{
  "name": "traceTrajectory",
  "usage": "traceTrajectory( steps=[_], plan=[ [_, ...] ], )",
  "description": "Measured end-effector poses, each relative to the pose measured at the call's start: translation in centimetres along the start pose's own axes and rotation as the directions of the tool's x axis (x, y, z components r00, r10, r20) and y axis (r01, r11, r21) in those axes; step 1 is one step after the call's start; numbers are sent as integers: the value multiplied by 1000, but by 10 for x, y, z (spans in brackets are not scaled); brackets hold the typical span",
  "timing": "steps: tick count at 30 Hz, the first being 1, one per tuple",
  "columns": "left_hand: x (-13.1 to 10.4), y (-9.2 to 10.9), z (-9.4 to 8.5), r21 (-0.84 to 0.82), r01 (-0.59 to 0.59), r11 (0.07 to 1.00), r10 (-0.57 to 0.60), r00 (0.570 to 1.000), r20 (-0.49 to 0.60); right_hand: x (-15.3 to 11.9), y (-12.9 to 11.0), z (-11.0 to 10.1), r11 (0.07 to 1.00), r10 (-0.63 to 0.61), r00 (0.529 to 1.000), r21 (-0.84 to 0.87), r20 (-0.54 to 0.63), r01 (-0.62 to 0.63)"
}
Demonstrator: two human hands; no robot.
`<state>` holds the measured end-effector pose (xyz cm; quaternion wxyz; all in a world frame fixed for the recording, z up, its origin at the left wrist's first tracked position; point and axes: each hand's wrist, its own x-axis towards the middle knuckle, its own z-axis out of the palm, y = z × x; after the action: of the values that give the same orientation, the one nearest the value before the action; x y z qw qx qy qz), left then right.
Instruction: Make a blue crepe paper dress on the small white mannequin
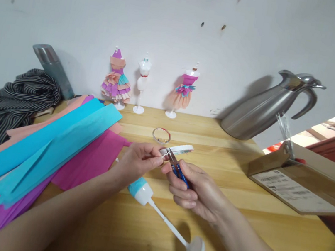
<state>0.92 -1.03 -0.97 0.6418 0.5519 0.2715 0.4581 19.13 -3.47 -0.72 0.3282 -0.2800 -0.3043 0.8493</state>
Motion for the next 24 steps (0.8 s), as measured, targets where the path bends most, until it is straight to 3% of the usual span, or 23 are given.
traceTrajectory(
  steps=[16,20,24],
  plan=[
    [0,3,4,31,-27,999,24,997,73,6,3,0,995,-53,996,-93,-67,46],
    [-1,1,2,91,-12,996,9,999,33,10,9,-3,952,-91,987,-301,-129,49],
    [-2,3,1,127,18,992,-17,1000,-6,8,4,-4,760,-198,974,-645,-107,83]
  ],
)
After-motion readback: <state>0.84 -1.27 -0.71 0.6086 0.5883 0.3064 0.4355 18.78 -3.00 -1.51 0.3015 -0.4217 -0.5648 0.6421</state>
